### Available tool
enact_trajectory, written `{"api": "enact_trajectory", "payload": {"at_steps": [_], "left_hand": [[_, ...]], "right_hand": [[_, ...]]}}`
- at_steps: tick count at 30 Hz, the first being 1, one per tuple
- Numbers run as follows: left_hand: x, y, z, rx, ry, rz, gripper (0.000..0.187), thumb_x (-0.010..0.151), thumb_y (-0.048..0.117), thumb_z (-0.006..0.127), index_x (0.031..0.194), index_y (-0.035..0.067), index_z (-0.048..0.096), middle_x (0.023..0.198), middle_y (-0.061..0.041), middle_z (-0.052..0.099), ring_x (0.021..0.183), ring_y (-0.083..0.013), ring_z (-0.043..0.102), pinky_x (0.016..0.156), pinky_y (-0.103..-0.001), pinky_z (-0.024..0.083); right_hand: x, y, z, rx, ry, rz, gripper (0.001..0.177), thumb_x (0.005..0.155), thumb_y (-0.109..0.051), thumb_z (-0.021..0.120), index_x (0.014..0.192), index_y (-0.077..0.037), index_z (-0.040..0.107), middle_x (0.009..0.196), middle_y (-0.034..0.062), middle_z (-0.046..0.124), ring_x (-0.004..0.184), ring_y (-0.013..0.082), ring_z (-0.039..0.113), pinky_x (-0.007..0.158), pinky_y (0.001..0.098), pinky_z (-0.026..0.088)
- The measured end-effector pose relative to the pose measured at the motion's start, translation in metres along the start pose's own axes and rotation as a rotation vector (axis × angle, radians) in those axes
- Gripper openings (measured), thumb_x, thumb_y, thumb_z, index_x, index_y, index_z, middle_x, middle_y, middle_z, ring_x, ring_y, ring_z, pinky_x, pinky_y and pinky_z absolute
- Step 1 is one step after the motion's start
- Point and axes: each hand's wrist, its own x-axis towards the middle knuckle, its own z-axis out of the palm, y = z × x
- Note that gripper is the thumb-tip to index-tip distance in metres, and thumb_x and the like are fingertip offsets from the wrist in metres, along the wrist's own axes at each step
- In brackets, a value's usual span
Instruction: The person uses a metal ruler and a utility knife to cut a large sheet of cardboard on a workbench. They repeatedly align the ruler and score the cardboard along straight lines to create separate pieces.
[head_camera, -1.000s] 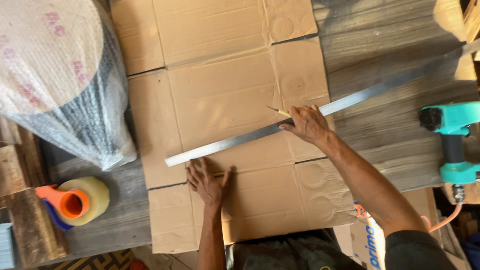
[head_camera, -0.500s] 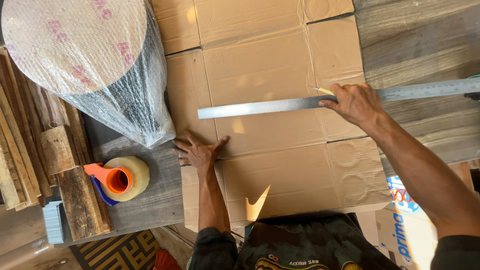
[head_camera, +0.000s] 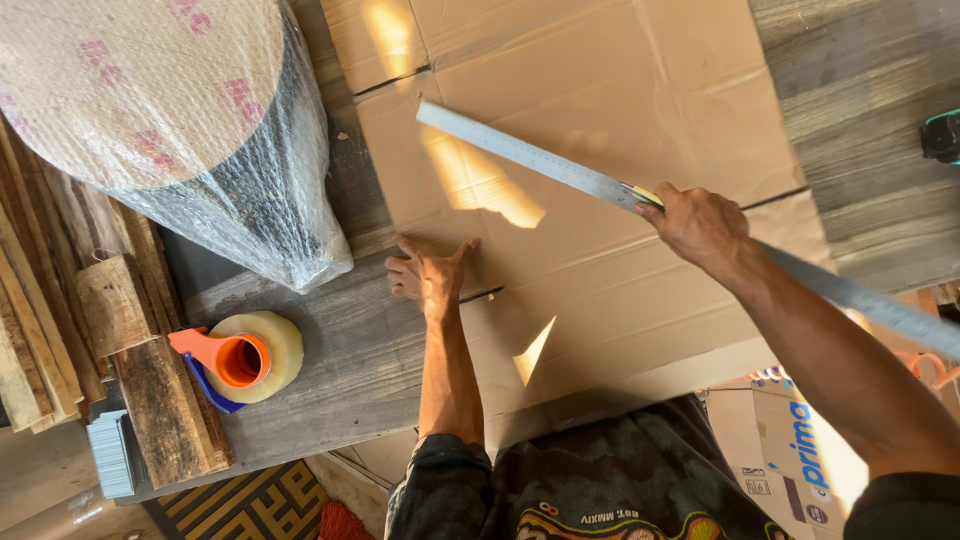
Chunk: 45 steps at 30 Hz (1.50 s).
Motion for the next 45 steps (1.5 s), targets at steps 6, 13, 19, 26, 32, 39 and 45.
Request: {"api": "enact_trajectory", "payload": {"at_steps": [6,13,19,26,32,39,45], "left_hand": [[0.009,-0.001,0.096,-0.227,-0.042,0.049,0.11,0.065,0.053,0.093,0.139,0.005,0.028,0.112,-0.027,0.065,0.103,-0.043,0.072,0.086,-0.053,0.061],[-0.009,0.025,0.129,-0.457,-0.103,0.076,0.094,0.071,0.038,0.09,0.137,0.007,0.031,0.109,-0.03,0.07,0.106,-0.0468,0.07,0.092,-0.056,0.058],[-0.048,0.064,0.112,-0.466,-0.208,0.061,0.103,0.077,0.028,0.089,0.149,-0.003,0.022,0.136,-0.035,0.053,0.127,-0.0495,0.056,0.101,-0.054,0.054],[-0.069,0.063,0.114,0.056,-0.131,0.614,0.083,0.1,0.046,0.059,0.165,0.017,0.015,0.17,-0.022,0.006,0.155,-0.0451,0.006,0.121,-0.062,0.018],[-0.056,0.073,0.116,0.266,-0.098,0.753,0.073,0.105,0.055,0.044,0.164,0.019,0.02,0.171,-0.018,0.009,0.157,-0.0391,0.005,0.126,-0.058,0.008],[-0.034,0.088,0.131,-0.052,0.152,0.274,0.111,0.074,0.065,0.079,0.16,0.018,0.025,0.165,-0.023,0.009,0.152,-0.0384,0.015,0.107,-0.057,0.04],[0.034,0.083,0.122,-0.508,-0.071,-0.1,0.08,0.067,0.065,0.086,0.13,0.026,0.058,0.115,-0.01,0.07,0.113,-0.0268,0.07,0.089,-0.04,0.059]], "right_hand": [[-0.01,-0.03,0.021,0.225,-0.016,0.048,0.043,0.107,-0.051,0.046,0.109,-0.011,0.061,0.095,0.0302,0.074,0.096,0.0503,0.073,0.08,0.059,0.059],[0.008,-0.043,0.096,0.411,0.01,0.096,0.042,0.105,-0.053,0.049,0.108,-0.012,0.058,0.094,0.0306,0.073,0.095,0.0511,0.072,0.079,0.0597,0.059],[0.003,-0.063,0.141,0.519,0.03,0.106,0.038,0.105,-0.051,0.048,0.115,-0.014,0.054,0.099,0.0319,0.072,0.098,0.0528,0.07,0.084,0.0642,0.057],[-0.019,-0.072,0.163,0.551,0.037,0.161,0.034,0.106,-0.048,0.046,0.118,-0.017,0.051,0.107,0.0227,0.073,0.099,0.0484,0.072,0.085,0.0627,0.057],[-0.025,-0.073,0.167,0.526,0.057,0.165,0.037,0.105,-0.05,0.043,0.107,-0.014,0.052,0.097,0.0227,0.074,0.094,0.0459,0.074,0.082,0.0613,0.057],[-0.022,-0.063,0.18,0.571,0.07,0.137,0.047,0.105,-0.058,0.042,0.109,-0.013,0.055,0.097,0.0241,0.073,0.094,0.0471,0.073,0.083,0.0634,0.057],[-0.015,-0.063,0.189,0.493,0.084,0.136,0.052,0.103,-0.061,0.042,0.116,-0.013,0.059,0.095,0.0209,0.075,0.091,0.0438,0.075,0.081,0.0592,0.058]]}}
